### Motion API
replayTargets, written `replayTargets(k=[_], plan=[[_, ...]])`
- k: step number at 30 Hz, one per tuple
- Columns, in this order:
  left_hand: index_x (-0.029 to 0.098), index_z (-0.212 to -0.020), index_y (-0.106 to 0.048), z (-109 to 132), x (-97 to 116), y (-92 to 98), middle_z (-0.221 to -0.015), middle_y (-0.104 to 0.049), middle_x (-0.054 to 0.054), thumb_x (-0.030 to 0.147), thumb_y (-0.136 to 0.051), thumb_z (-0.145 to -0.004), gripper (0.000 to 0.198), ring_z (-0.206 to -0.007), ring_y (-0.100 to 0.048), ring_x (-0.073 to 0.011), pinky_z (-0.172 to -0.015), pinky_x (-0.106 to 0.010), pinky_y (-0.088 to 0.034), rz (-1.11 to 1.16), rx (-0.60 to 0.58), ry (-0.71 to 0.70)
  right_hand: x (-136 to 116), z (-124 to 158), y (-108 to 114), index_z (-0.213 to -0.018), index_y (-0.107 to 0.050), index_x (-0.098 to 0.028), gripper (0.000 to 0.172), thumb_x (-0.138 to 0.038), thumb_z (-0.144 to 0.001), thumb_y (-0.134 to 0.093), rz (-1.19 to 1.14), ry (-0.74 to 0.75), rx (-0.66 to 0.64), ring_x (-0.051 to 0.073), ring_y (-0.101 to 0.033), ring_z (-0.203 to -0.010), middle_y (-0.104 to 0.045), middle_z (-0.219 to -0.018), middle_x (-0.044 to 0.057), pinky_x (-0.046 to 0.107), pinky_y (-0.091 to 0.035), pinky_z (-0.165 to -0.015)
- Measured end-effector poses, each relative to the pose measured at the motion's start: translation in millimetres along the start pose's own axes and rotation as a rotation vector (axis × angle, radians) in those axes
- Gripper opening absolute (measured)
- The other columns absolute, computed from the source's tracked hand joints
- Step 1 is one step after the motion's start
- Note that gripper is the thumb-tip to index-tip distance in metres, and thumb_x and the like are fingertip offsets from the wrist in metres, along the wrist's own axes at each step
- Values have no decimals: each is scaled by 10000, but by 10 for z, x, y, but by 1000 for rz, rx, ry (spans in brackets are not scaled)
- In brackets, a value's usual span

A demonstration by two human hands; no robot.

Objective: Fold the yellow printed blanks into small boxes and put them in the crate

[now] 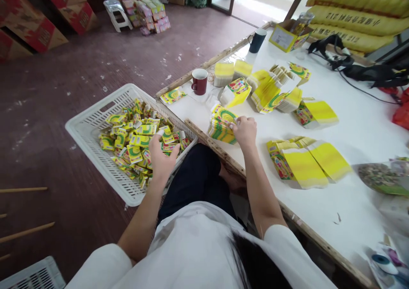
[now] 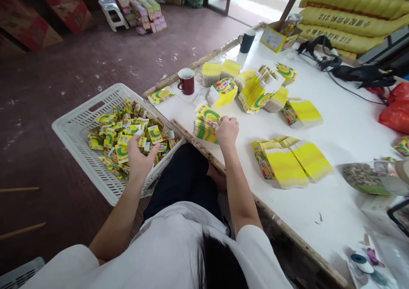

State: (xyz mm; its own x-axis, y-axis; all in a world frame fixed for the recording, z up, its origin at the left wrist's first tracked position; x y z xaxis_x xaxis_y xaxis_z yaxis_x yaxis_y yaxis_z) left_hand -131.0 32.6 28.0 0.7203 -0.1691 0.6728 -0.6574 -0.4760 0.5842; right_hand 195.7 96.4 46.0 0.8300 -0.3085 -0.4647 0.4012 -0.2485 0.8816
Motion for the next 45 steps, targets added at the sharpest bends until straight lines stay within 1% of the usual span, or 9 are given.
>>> replayTargets(k=[7, 10, 20, 24, 28, 30, 33, 38, 45], plan=[[181, -1134, -637, 238, 216, -326, -1147, -685, -101, 360, -673, -875, 317, -1090, -679, -235, -977, -408, -565, 271, -278, 48, -17, -82, -199, -923, -641, -176, 134, -262, -838, -698, 33, 60, -59, 322, -567, -1009, -625, -1039, 162, 462, -454, -906], [190, -1096, -655, 288, 258, -401, -1086, -710, -80, 371, -673, -871, 289, -1012, -703, -214, -927, -384, -587, 303, -354, 52, 23, -97, -218, -999, -615, -170, 222, -265, -820, -707, 42, 44, -8, 320, -568, -1028, -623, -1084, 166, 458, -459, -901], [187, -1079, -669, 353, 357, -454, -1067, -753, -83, 358, -671, -854, 282, -968, -736, -208, -914, -393, -602, 414, -430, 94, -5, -228, -138, -1004, -568, -161, 375, -374, -778, -778, 101, -24, -127, 338, -620, -1039, -656, -1067, 183, 459, -473, -900], [179, -1083, -661, 429, 334, -546, -1037, -766, -99, 444, -704, -833, 368, -946, -742, -221, -932, -429, -595, 542, -510, 214, -65, -69, -24, -1060, -500, -189, 342, -257, -789, -698, -56, -12, -84, 272, -638, -872, -667, -924, 85, 396, -476, -816], [195, -1241, -582, 513, 417, -701, -1233, -710, -164, 682, -712, -748, 706, -1106, -707, -282, -920, -463, -595, 823, -629, 382, -167, 425, 38, -1012, -451, -235, 242, -232, -808, -581, -330, 134, -15, 203, -587, -715, -608, -828, 5, 340, -451, -716], [220, -1270, -558, 493, 516, -723, -1286, -681, -164, 779, -621, -759, 760, -1198, -660, -312, -913, -484, -590, 985, -578, 438, -274, 778, -74, -943, -441, -249, 197, -237, -798, -575, -477, 242, -155, 177, -545, -653, -565, -773, -21, 317, -430, -660], [219, -1083, -610, 401, 648, -698, -1029, -722, -108, 780, -505, -833, 623, -1055, -692, -283, -857, -442, -586, 1197, -383, 560, -465, 1297, -343, -945, -433, -256, 238, -282, -806, -624, -853, 309, -489, 146, -523, -626, -549, -758, -40, 279, -424, -600], [214, -785, -518, 345, 641, -684, -654, -505, 38, 786, -578, -807, 575, -603, -558, -116, -657, -257, -514, 1385, -35, 751, -551, 1584, -566, -1078, -450, -267, 531, -402, -726, -825, -1171, 201, -497, 137, -547, -735, -563, -887, -25, 263, -461, -637], [202, -900, -664, 476, 435, -666, -876, -696, -6, 621, -856, -659, 520, -821, -663, -152, -791, -269, -523, 1136, -193, 549, -251, 1275, -421, -990, -601, -244, 251, -437, -858, -693, -1078, 178, -407, 142, -550, -687, -603, -808, -19, 280, -456, -641]])
Point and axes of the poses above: each hand's wrist, its own z-axis away from the middle knuckle, its own y-axis out of the back of the hand, x = y × z, the point moved 4 cm from there along -z, towards the middle knuckle
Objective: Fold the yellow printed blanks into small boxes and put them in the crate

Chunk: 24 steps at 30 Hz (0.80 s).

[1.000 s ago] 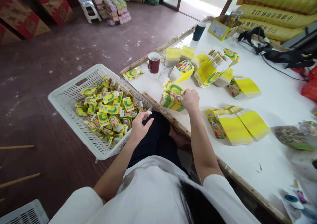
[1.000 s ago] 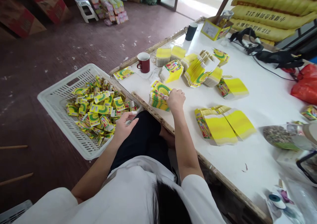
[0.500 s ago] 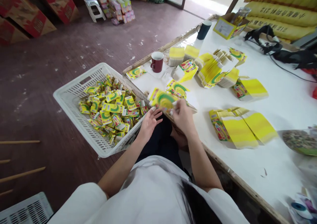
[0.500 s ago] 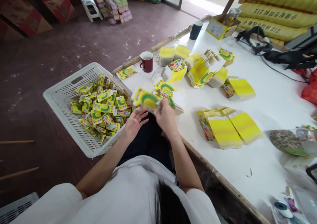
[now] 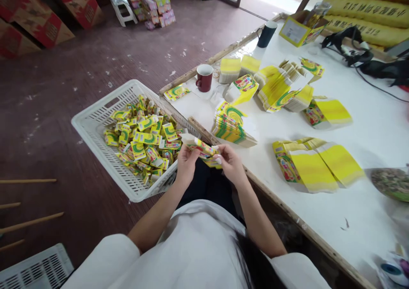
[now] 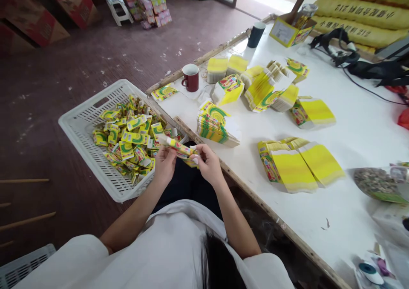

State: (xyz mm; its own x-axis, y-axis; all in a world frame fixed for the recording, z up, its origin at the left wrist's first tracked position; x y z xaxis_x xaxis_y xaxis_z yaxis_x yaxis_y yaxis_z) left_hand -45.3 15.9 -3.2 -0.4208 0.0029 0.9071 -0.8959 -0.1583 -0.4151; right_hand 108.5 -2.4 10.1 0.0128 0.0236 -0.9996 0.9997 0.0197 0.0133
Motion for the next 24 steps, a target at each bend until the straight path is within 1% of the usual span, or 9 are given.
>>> replayTargets(k=[3, 6, 9, 12, 15, 18, 19, 21, 24], plan=[[185, -871, -717, -27, 74, 114, -839, -747, -14, 529, -890, -649, 445, -782, -694, -165, -796, -289, -548, -112, -43, 37, -25, 14, 154, -944, -607, -242, 187, -408, -879, -664, 74, 38, 4, 143, -543, -645, -598, -746, -24, 281, -455, -618], [189, -1061, -737, -104, 217, 192, -1008, -783, -69, 541, -830, -735, 488, -980, -733, -237, -938, -369, -556, -226, -173, 33, -99, 58, 262, -938, -604, -241, 127, -345, -884, -654, 190, 120, 19, 155, -567, -667, -623, -766, -13, 291, -469, -641], [221, -1337, -610, -163, 428, 231, -1346, -680, -149, 623, -764, -778, 705, -1291, -622, -308, -1111, -461, -469, -319, -289, -111, -228, 94, 306, -975, -614, -240, 85, -240, -890, -625, 348, 228, -12, 171, -599, -701, -640, -788, -2, 299, -480, -660], [229, -1486, -455, -135, 694, 193, -1541, -501, -193, 704, -815, -651, 1026, -1450, -459, -361, -1208, -521, -358, -518, -397, -269, -351, 115, 285, -1008, -623, -236, 154, -142, -894, -578, 514, 376, -66, 211, -632, -805, -676, -857, 35, 336, -510, -725], [207, -1498, -452, -35, 956, 106, -1554, -479, -195, 695, -836, -625, 1071, -1479, -403, -395, -1242, -552, -289, -795, -609, -278, -387, 123, 275, -1033, -620, -237, 232, -77, -894, -528, 624, 486, -76, 248, -628, -891, -697, -928, 67, 381, -523, -784], [198, -1526, -412, 53, 1158, 55, -1551, -485, -203, 753, -777, -644, 1104, -1460, -431, -403, -1229, -547, -318, -923, -813, -204, -369, 133, 306, -1057, -611, -238, 273, -46, -895, -506, 681, 535, -38, 256, -608, -874, -689, -923, 69, 389, -525, -775], [198, -1537, -389, 61, 1197, 44, -1552, -484, -204, 780, -742, -658, 1112, -1453, -444, -399, -1219, -540, -338, -944, -832, -188, -365, 139, 309, -1058, -610, -236, 270, -44, -901, -504, 706, 544, -34, 257, -600, -874, -685, -923, 70, 388, -526, -772], [194, -1530, -386, 42, 1214, 8, -1539, -497, -204, 800, -716, -666, 1106, -1439, -460, -396, -1215, -553, -338, -1029, -784, -210, -374, 159, 283, -1052, -611, -230, 256, -45, -914, -501, 757, 566, -60, 257, -586, -877, -679, -924, 76, 383, -529, -769], [180, -1479, -437, 2, 1047, -105, -1508, -517, -205, 713, -858, -557, 1145, -1433, -444, -426, -1225, -618, -275, -1259, -679, -285, -419, 192, 189, -1043, -616, -224, 246, -45, -933, -489, 779, 601, -128, 245, -579, -875, -673, -929, 77, 374, -536, -778]])
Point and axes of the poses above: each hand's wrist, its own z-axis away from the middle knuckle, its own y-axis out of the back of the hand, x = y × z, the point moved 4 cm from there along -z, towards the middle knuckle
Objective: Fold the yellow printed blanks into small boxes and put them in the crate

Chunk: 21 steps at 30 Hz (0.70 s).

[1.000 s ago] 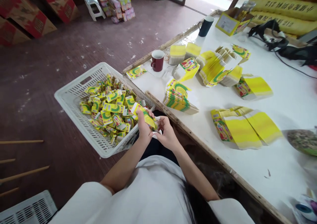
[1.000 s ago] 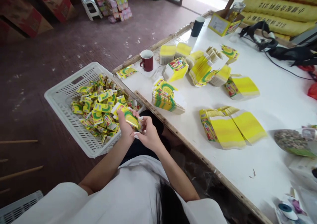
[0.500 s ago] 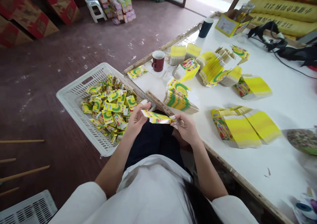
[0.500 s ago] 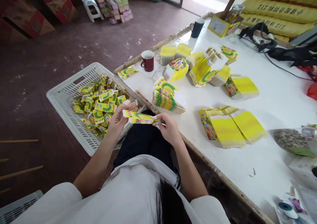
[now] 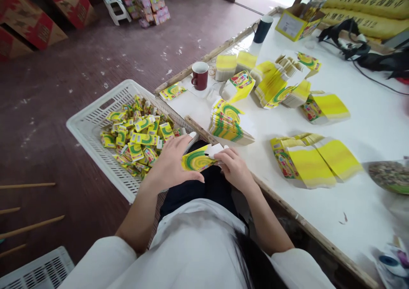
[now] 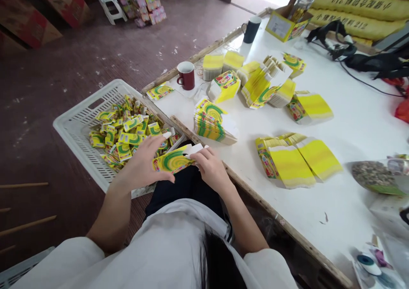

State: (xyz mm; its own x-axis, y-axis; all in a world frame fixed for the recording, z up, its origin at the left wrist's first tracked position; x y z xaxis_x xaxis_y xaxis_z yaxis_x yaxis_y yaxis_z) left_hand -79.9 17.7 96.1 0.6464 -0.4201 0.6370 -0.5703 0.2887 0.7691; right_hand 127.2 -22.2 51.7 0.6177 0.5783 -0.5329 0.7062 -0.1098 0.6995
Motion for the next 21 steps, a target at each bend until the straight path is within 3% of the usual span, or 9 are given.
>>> replayTargets(k=[2, 4, 6, 8, 9, 12, 14, 18, 21], plan=[[182, -1428, -480, -84, -3, -234, -1437, -581, -180, 571, -935, -515, 1091, -1368, -513, -422, -1185, -610, -346, -74, -90, 26, -58, -13, -25, -1035, -620, -237, 259, -47, -947, -467, -4, 23, -9, 232, -581, -869, -664, -910, 61, 398, -538, -851], [215, -1349, -532, -122, -42, -476, -1271, -684, -102, 404, -877, -656, 797, -1192, -653, -344, -1057, -504, -505, -34, -205, 70, -64, -2, -24, -1065, -618, -249, 224, -94, -958, -496, 5, -22, 83, 238, -590, -926, -657, -938, 58, 469, -504, -984], [232, -1335, -523, -121, -123, -607, -1217, -699, -70, 286, -753, -771, 611, -1128, -687, -290, -978, -424, -557, -8, -130, 166, -7, 51, -2, -1189, -586, -247, 251, -213, -940, -601, -14, -181, 293, 268, -587, -1066, -645, -1073, 88, 535, -442, -1083], [213, -1376, -478, -92, -178, -676, -1270, -670, -99, 227, -673, -804, 604, -1191, -660, -294, -1008, -424, -544, -43, -9, 198, 75, 138, -45, -1348, -500, -233, 516, -365, -889, -695, -164, -399, 474, 290, -564, -1204, -603, -1252, 128, 530, -431, -1114], [196, -1401, -450, -77, -179, -712, -1297, -651, -123, 213, -656, -804, 632, -1228, -639, -307, -1034, -443, -528, -66, 17, 170, 109, 172, -119, -1402, -459, -228, 619, -432, -872, -706, -304, -498, 497, 291, -558, -1248, -586, -1320, 137, 510, -441, -1116], [175, -1431, -399, -48, -89, -837, -1298, -625, -157, 182, -631, -797, 675, -1249, -615, -326, -1043, -477, -518, -44, -40, -14, 134, 207, -463, -1424, -473, -224, 645, -553, -893, -636, -781, -704, 371, 285, -570, -1304, -598, -1414, 130, 475, -453, -1129], [178, -1414, -401, -34, -17, -882, -1274, -624, -158, 191, -639, -808, 652, -1223, -625, -320, -1014, -466, -535, 6, -70, -100, 127, 208, -652, -1402, -517, -221, 628, -580, -896, -617, -965, -781, 285, 297, -588, -1305, -617, -1422, 126, 490, -459, -1136], [213, -1398, -388, -19, 14, -835, -1277, -623, -139, 258, -735, -784, 707, -1198, -648, -313, -964, -429, -551, 38, 21, -89, 189, 208, -795, -1416, -537, -235, 669, -620, -876, -623, -1043, -850, 223, 298, -684, -1170, -661, -1376, 117, 514, -543, -1056], [238, -1353, -409, -7, 6, -788, -1268, -633, -116, 231, -754, -744, 700, -1187, -662, -309, -939, -411, -555, 19, 76, -83, 202, 198, -780, -1415, -555, -232, 686, -670, -888, -588, -1052, -823, 156, 292, -686, -1184, -655, -1392, 117, 491, -558, -1048]])
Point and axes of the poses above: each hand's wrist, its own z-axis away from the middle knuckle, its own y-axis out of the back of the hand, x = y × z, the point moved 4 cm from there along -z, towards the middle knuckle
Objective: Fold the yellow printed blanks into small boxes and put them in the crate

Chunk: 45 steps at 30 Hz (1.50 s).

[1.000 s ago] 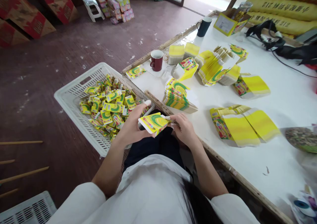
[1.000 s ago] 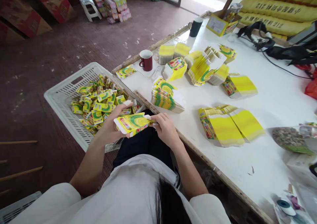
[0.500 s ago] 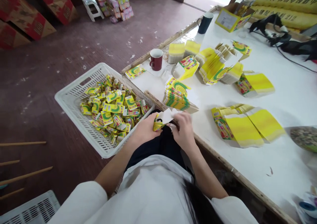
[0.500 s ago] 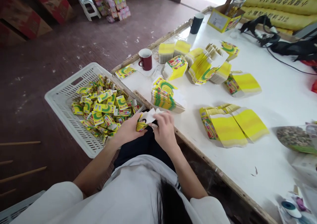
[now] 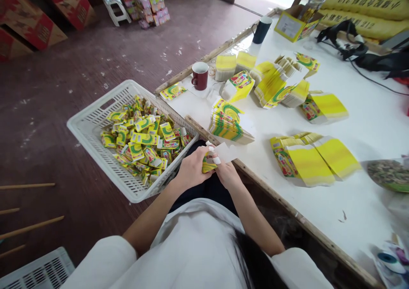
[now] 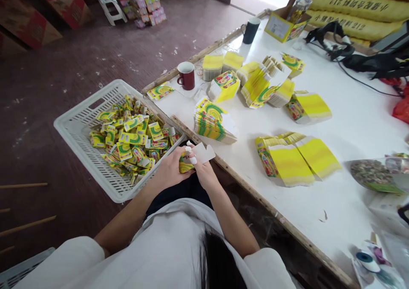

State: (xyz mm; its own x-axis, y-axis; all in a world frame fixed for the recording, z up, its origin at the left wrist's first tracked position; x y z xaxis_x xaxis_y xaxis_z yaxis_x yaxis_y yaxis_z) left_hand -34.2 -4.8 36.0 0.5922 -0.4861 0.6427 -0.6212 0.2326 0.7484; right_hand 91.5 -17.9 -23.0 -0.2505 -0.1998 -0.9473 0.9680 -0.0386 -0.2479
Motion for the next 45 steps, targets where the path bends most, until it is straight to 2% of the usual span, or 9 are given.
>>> replayTargets(k=[5, 8, 10, 14, 17, 28, 34, 38, 45], plan=[[220, -1296, -454, 16, -62, -51, -1176, -659, -107, 234, -730, -750, 612, -1082, -701, -308, -860, -408, -581, 16, -4, 88, -178, 153, -50, -1507, -471, -230, 720, -703, -970, -395, 186, 164, -45, 301, -610, -1309, -638, -1406, 138, 500, -514, -1096], [206, -1319, -465, 22, -145, -145, -1175, -649, -106, 242, -695, -773, 593, -1093, -692, -333, -868, -429, -593, 102, 6, 129, -274, 274, -116, -1519, -469, -260, 561, -502, -1014, -463, 437, 361, -86, 280, -489, -1438, -526, -1530, 129, 475, -426, -1182], [206, -1303, -495, 18, -181, -184, -1268, -608, -111, 215, -635, -801, 521, -1241, -622, -357, -1002, -442, -553, 141, 45, 93, -276, 298, -126, -1465, -543, -279, 465, -325, -1005, -488, 541, 450, -96, 262, -478, -1449, -486, -1563, 122, 454, -430, -1180], [155, -1351, -458, 14, -223, -119, -1388, -545, -180, 211, -679, -737, 656, -1359, -514, -417, -1142, -562, -437, 32, 131, 126, -197, 210, 14, -1355, -641, -270, 418, -220, -963, -502, 481, 489, 28, 254, -567, -1368, -571, -1471, 132, 443, -501, -1116], [167, -1308, -503, 21, -216, -45, -1281, -646, -165, 191, -699, -718, 622, -1225, -623, -376, -1063, -563, -499, -75, 26, 193, -139, 139, 105, -1371, -621, -260, 420, -284, -963, -523, 410, 477, 46, 267, -570, -1368, -556, -1485, 144, 445, -526, -1085], [183, -1298, -583, -47, -140, 94, -1209, -704, -132, 170, -666, -779, 526, -1156, -669, -324, -1031, -479, -529, -200, -186, 61, -422, 45, 298, -1173, -684, -237, 268, -384, -957, -624, 722, 458, -480, 278, -575, -1354, -533, -1479, 185, 469, -488, -1093], [149, -1256, -565, -75, -43, 59, -1220, -682, -171, 221, -691, -751, 526, -1151, -656, -371, -957, -504, -533, -301, -182, 146, -350, 164, 145, -1249, -527, -214, 373, -498, -1016, -459, 737, 441, -373, 292, -294, -1537, -387, -1511, 214, 518, -408, -1168], [183, -1214, -569, -68, -51, 67, -1192, -689, -152, 226, -699, -738, 495, -1127, -664, -360, -930, -476, -535, -293, -151, 161, -315, 150, 99, -1327, -455, -252, 337, -397, -1023, -459, 701, 440, -350, 285, -354, -1505, -374, -1551, 184, 546, -393, -1177], [162, -1244, -571, -103, -48, 53, -1148, -689, -160, 236, -689, -746, 517, -1060, -676, -367, -924, -488, -532, -335, -113, 178, -287, 98, 26, -1550, -264, -261, 609, -218, -979, -470, 738, 485, -217, 285, -393, -1481, -398, -1565, 176, 566, -362, -1211]])
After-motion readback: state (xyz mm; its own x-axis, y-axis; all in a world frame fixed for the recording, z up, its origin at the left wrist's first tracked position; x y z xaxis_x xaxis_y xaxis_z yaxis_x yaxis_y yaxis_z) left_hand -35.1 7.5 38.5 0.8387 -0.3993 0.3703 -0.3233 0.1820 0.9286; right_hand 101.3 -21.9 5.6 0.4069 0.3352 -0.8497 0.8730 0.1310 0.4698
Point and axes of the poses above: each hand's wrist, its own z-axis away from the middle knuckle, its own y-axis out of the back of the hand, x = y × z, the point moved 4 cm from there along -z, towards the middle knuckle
